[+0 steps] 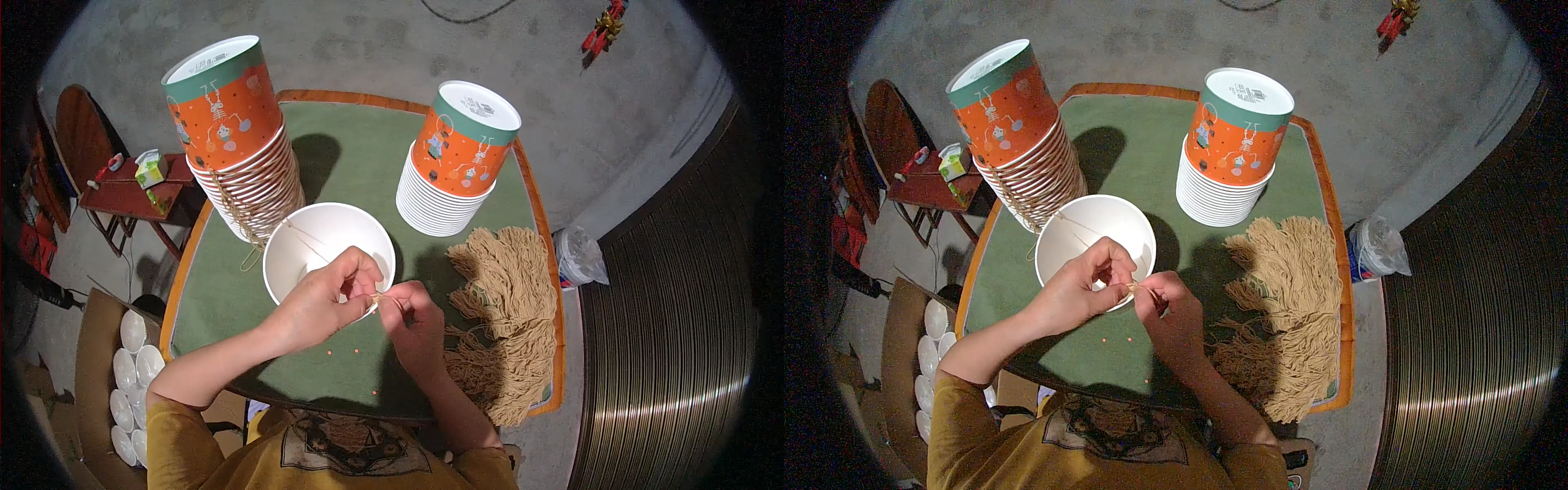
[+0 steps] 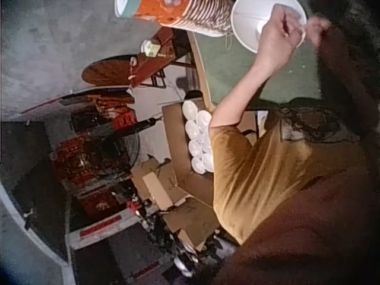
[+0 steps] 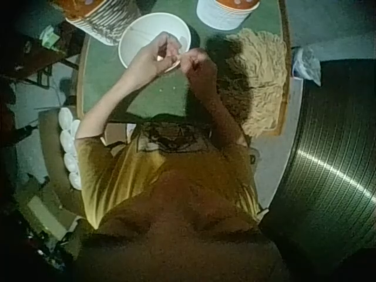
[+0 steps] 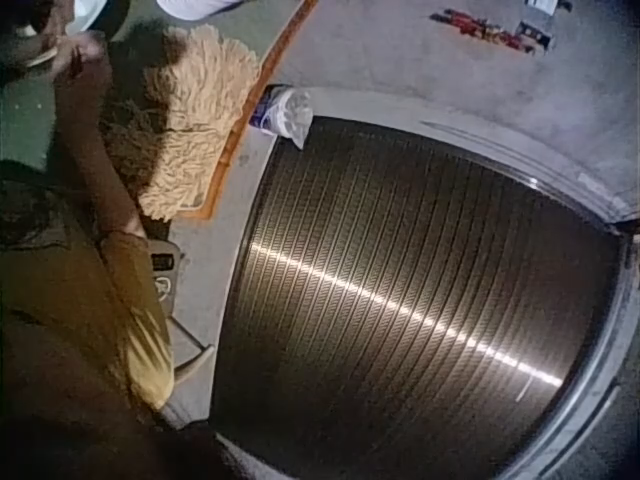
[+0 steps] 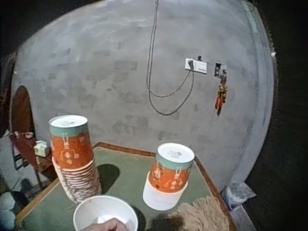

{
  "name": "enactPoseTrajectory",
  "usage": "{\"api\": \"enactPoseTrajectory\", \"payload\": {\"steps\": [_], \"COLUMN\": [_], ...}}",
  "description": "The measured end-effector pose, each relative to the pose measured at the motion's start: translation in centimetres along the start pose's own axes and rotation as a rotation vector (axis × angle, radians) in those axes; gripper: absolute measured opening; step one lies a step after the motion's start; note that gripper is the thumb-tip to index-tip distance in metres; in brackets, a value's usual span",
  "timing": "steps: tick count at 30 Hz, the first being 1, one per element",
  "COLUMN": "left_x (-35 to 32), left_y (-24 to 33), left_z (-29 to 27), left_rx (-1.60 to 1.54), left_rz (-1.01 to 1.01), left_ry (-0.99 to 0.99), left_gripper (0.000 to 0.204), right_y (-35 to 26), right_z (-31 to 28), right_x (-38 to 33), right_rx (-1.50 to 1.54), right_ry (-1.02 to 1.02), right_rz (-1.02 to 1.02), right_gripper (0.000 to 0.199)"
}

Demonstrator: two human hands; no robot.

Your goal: Threading string through pre-punched holes in paper cups and organizing them into stacks.

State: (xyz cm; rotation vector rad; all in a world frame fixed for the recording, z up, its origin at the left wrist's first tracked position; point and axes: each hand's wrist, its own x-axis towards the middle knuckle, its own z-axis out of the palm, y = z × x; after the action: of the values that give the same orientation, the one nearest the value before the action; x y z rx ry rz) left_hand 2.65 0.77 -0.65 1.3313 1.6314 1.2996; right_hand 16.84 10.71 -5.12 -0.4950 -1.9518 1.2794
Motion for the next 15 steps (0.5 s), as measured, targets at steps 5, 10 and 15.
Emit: {"api": "enactPoseTrajectory", "payload": {"steps": [5,10,15], "left_x": [0.22,0.4,0.6], "left_y": [0.04,0.18,-0.06], "left_z": [-0.09,-0.27,-0.48], "left_rx": [-0.059,-0.188,-0.254], "left_rz": [-0.036,-0.081,-0.102], "left_ry": [-0.03,-0.043,-0.053], "left_gripper": [0.03,0.038,0.038], "right_y": [0.34,0.2,-0.15], "right_z": [-0.08,-0.01,-0.02], "right_x": [-0.01,0.04,0.09], "right_rx": [0.111,0.102,0.055], "right_ry": [0.009,0.011,0.011], "right_rz": [0.087,0.112,0.108], "right_gripper": [0.006,0.007,0.006]}}
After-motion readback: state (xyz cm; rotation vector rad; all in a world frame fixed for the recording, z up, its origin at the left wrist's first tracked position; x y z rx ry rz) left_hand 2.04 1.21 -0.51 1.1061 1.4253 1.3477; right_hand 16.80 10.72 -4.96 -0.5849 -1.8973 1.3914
